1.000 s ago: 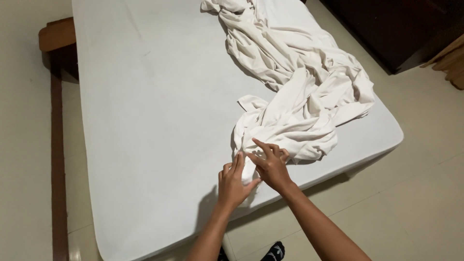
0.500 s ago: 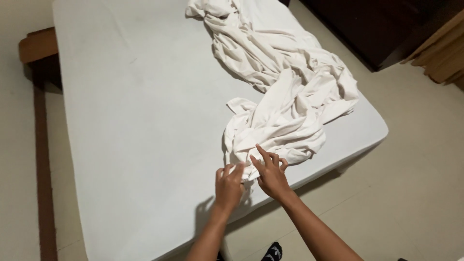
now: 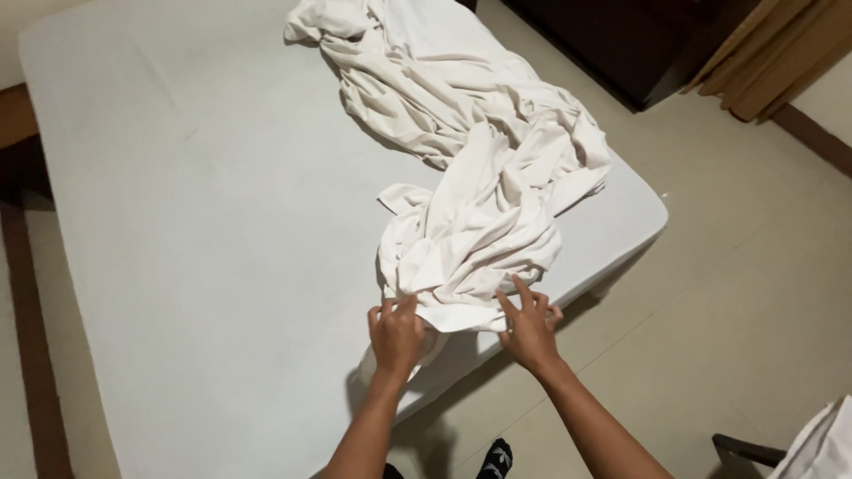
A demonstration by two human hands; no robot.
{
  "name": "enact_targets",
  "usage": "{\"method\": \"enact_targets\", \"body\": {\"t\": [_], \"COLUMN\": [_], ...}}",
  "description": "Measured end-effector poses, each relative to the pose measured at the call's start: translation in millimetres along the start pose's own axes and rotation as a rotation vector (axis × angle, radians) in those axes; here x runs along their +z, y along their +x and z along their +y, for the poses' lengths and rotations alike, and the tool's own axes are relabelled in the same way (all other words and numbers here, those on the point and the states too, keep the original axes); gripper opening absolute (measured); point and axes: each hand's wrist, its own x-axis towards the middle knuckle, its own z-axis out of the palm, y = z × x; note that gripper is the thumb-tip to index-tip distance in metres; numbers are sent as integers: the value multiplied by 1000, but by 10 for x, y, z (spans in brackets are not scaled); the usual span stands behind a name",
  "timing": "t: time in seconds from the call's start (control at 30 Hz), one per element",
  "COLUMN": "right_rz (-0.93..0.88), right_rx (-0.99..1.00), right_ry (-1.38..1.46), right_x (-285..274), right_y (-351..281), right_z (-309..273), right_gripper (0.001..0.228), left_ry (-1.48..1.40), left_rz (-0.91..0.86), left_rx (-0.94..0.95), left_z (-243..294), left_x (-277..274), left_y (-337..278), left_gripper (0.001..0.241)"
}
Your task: The person folds a white bed sheet on a mattress. They begin by gathering the crumpled sheet, then proceed to smooth and fold it into a more compact shape using both hands.
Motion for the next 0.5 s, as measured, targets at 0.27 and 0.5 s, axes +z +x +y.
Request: {"method": "enact_targets", "body": {"t": [0.27,0.5], "right_rz": [25,201], "right_rx": [-84,-93], "right_ry": [157,274], "right_x": [-88,97], "right_y": [-217,-320], "right_z": [-517,-831], "right_gripper": [95,50], "left_ry": [-211,-245], "left_rz": [-42,-132], "left_rx": [300,306], "left_z": [592,327], "left_x": [-170,-396], "left_y": [-27,-30], "left_gripper": [35,35]}}
